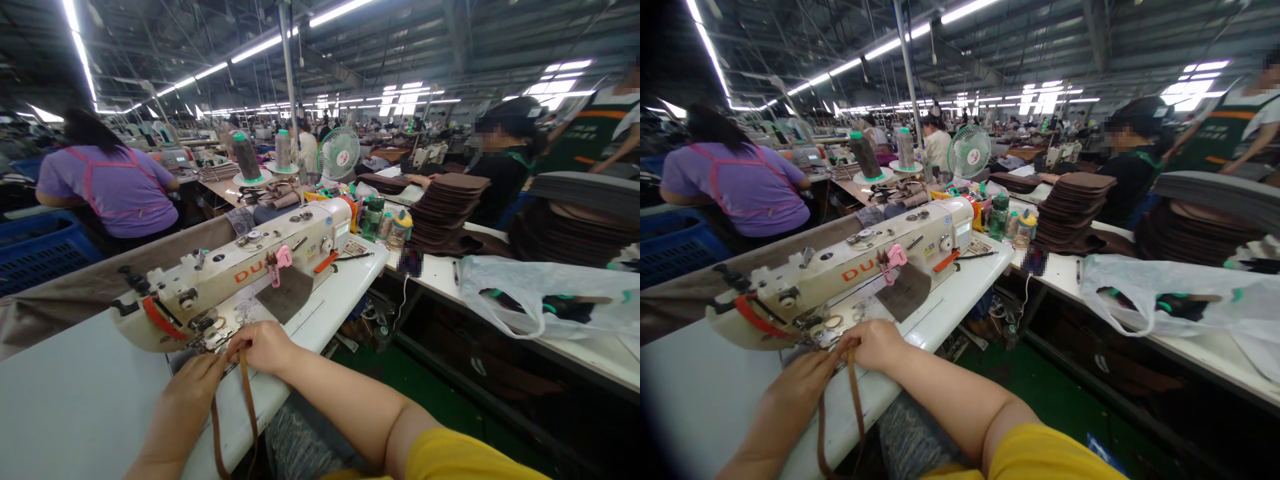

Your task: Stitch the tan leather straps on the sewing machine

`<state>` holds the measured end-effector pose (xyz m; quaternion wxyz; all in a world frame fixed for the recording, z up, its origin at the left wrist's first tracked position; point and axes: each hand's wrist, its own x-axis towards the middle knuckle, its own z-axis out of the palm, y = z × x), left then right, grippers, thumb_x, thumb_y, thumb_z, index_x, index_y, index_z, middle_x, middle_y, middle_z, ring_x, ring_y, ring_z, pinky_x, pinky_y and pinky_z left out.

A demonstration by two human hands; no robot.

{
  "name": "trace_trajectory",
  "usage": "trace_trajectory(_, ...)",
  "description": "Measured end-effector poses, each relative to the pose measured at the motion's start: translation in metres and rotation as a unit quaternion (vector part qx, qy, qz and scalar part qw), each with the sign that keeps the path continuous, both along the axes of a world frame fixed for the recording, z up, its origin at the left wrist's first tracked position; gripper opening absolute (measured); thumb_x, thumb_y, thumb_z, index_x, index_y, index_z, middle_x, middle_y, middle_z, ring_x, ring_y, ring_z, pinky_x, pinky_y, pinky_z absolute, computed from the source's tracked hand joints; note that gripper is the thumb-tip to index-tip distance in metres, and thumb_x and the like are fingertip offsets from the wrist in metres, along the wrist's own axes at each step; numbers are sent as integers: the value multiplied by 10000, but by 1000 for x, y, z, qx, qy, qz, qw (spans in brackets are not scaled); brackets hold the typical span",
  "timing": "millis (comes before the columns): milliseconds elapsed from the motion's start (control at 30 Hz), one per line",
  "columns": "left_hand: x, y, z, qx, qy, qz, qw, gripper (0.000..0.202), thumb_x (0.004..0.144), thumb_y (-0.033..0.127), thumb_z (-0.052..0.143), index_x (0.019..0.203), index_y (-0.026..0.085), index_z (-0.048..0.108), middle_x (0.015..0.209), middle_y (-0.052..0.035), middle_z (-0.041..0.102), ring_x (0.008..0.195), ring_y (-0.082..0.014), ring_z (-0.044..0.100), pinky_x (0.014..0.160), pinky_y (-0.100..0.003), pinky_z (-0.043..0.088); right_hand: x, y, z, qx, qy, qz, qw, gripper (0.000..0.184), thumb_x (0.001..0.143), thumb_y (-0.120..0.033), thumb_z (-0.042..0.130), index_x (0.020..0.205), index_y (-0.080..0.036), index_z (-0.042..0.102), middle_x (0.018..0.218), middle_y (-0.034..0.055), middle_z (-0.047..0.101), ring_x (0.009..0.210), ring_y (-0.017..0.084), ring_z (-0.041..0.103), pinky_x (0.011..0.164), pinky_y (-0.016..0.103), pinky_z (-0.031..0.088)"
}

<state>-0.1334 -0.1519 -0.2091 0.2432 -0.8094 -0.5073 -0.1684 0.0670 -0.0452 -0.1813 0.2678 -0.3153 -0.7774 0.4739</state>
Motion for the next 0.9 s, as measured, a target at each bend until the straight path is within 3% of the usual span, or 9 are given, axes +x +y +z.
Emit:
trace_trajectory(167, 11, -8, 13, 68, 95, -2, 993, 393, 956, 50, 401, 1115, 91, 758, 1100, -189, 776, 1046, -335, 698, 906, -455, 578, 9, -10, 4, 184, -5, 55, 981, 203, 918, -140, 685, 988, -285, 809, 1020, -23, 814, 1022, 148, 735, 938, 202, 505)
trace_trajectory(300, 15, -7, 14, 52, 57, 14, 997, 388, 1023, 102, 369, 1121, 83, 744, 1085, -184, 767, 1000, -317, 714, 888, -444, 588, 11, -14, 3, 273, -1, 51, 961, 185, 956, -160, 636, 1008, -249, 790, 994, -2, 809, 988, 158, 732, 928, 219, 510)
trace_trajectory(433, 7, -5, 4, 16, -2, 32, 999, 386, 1082, 225, 377, 1089, 110, 745, 1077, -169, 772, 975, -300, 729, 874, -433, 600, 8, -17, 0, 326, 14, 54, 944, 204, 975, -162, 588, 1021, -222, 777, 1015, 17, 805, 980, 162, 725, 914, 229, 512)
trace_trajectory(600, 2, -3, -1, 16, -4, 31, 999, 422, 1100, 275, 356, 1068, 120, 747, 1050, -157, 791, 964, -295, 745, 873, -428, 601, 7, -21, -3, 346, -5, 40, 937, 215, 950, -148, 580, 1029, -234, 760, 1016, 12, 801, 958, 168, 722, 886, 243, 518)
trace_trajectory(900, 15, -7, 12, 36, -28, 38, 998, 407, 1108, 309, 385, 1020, 147, 747, 968, -120, 812, 837, -243, 768, 771, -362, 613, 8, -33, -6, 335, -9, 40, 941, 204, 1001, -194, 578, 1066, -256, 762, 1033, 16, 801, 960, 163, 732, 854, 233, 532)
